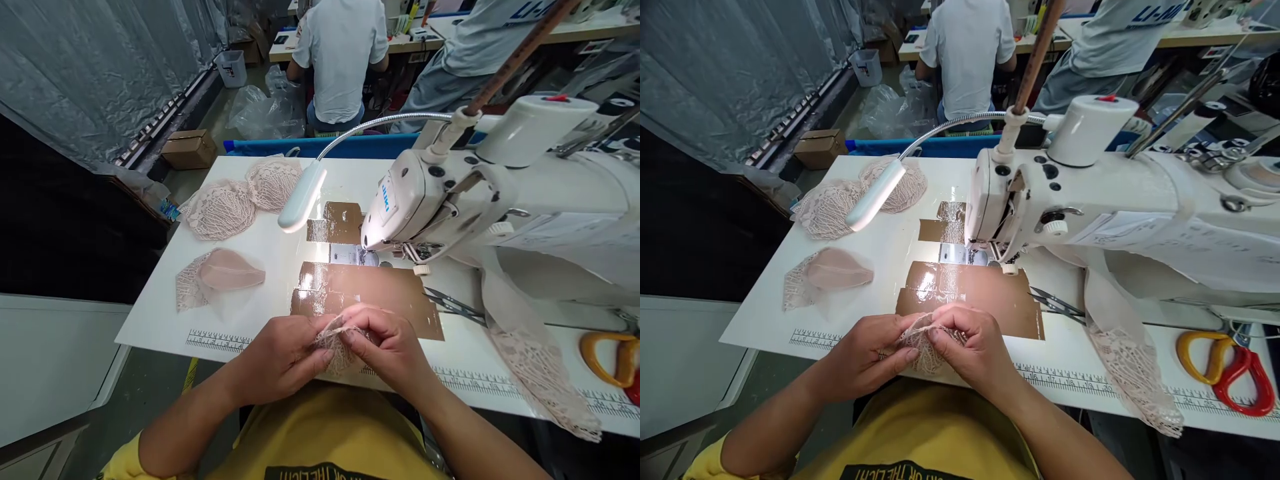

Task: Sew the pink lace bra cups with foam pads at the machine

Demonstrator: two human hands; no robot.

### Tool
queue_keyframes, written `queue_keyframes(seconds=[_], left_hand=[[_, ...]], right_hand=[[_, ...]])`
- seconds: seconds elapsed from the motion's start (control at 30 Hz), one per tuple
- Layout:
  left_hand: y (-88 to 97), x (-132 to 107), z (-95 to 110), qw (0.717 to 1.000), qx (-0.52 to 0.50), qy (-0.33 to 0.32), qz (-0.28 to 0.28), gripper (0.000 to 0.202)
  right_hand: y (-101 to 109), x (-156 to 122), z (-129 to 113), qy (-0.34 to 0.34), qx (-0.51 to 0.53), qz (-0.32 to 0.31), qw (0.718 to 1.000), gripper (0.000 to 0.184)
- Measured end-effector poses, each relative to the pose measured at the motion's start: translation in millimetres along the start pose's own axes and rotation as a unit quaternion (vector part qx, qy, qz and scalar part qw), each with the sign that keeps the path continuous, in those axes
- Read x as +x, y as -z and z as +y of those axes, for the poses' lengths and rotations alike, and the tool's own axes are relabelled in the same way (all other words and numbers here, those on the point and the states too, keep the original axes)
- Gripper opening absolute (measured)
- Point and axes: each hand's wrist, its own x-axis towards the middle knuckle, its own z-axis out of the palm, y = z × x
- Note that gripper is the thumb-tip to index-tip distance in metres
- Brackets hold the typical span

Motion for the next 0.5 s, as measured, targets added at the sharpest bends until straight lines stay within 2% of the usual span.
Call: queue_keyframes(seconds=[0.07,0.17,0.27,0.4,0.5], left_hand=[[1.9,-1,2,1.000,0.023,-0.013,0.002,0.025],[3.8,0,2,0.997,0.069,-0.009,0.034,0.014],[3.4,5,1,0.996,0.077,-0.009,0.038,0.016],[0.9,10,2,0.999,0.028,-0.005,0.033,0.022],[-1.8,12,1,0.997,-0.061,0.015,0.035,0.025]], right_hand=[[0,1,2,-0.008,0.013,0.004,1.000,0.013],[-2,1,4,-0.023,0.020,0.003,1.000,0.015],[-4,0,3,-0.038,0.006,0.000,0.999,0.017],[-3,-2,-1,-0.052,-0.027,-0.003,0.998,0.017],[4,-1,-3,-0.066,-0.042,-0.013,0.997,0.021]])
